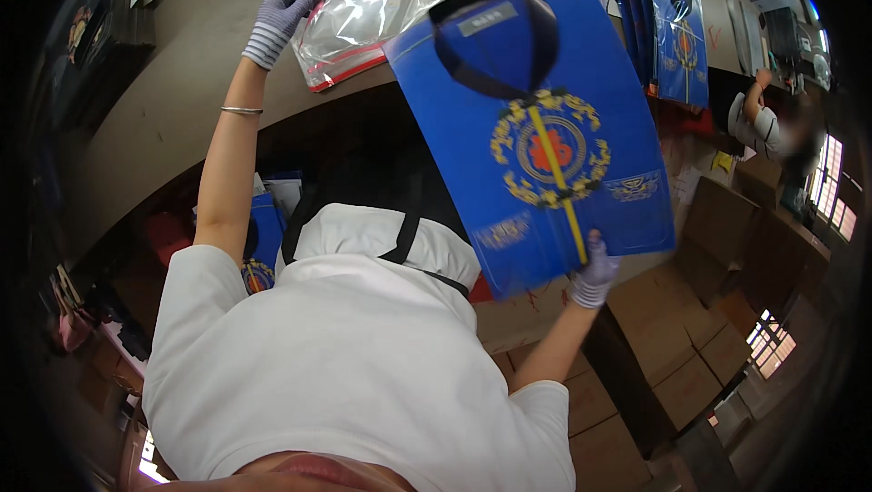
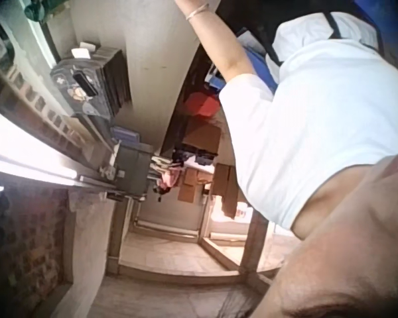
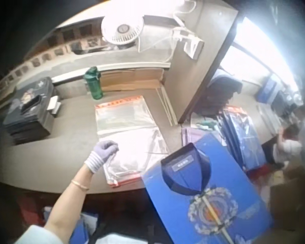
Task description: The recorder is placing folders and printed materials into clear plastic adhesive bags.
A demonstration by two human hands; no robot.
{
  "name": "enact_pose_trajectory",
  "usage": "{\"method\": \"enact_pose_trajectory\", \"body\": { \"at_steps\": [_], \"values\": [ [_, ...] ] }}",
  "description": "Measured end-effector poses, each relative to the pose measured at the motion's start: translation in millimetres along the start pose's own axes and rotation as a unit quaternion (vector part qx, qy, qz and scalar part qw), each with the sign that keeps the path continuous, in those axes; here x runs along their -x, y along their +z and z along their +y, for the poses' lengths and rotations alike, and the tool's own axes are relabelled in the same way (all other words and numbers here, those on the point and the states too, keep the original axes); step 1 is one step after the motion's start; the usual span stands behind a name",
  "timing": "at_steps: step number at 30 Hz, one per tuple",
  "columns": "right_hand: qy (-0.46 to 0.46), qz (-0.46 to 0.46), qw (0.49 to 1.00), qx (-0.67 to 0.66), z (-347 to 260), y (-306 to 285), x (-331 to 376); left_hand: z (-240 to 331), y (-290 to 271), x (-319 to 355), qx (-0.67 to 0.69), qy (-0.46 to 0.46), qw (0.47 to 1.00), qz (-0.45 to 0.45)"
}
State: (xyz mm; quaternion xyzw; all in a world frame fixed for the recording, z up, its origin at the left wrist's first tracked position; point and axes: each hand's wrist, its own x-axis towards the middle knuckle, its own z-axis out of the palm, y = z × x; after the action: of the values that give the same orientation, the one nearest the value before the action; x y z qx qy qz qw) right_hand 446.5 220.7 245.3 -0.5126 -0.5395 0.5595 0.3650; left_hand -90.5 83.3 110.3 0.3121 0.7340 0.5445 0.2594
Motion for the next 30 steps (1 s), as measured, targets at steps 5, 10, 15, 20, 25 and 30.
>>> {"method": "enact_pose_trajectory", "body": {
  "at_steps": [5,10,15,20,25,30],
  "values": [
    [0.203,-0.100,0.974,-0.026,-24.1,3.2,-16.4,-7.3,4.6,0.2,-0.032,0.002,0.999,-0.028],
    [0.252,-0.213,0.944,-0.012,33.3,54.4,-54.8,1.5,20.3,10.0,-0.167,0.119,0.977,-0.057],
    [0.235,-0.203,0.948,-0.075,54.8,75.6,-66.6,11.2,51.3,60.7,-0.434,0.145,0.887,0.064],
    [0.242,-0.174,0.949,-0.103,70.6,60.5,-55.9,-4.5,14.3,94.1,-0.326,0.108,0.921,0.183],
    [0.251,-0.164,0.944,-0.136,75.3,69.1,-35.7,-0.8,11.7,105.2,-0.270,0.120,0.934,0.203],
    [0.256,-0.156,0.940,-0.162,81.0,81.5,-23.5,8.3,22.3,111.6,-0.265,0.164,0.937,0.159]
  ]
}}
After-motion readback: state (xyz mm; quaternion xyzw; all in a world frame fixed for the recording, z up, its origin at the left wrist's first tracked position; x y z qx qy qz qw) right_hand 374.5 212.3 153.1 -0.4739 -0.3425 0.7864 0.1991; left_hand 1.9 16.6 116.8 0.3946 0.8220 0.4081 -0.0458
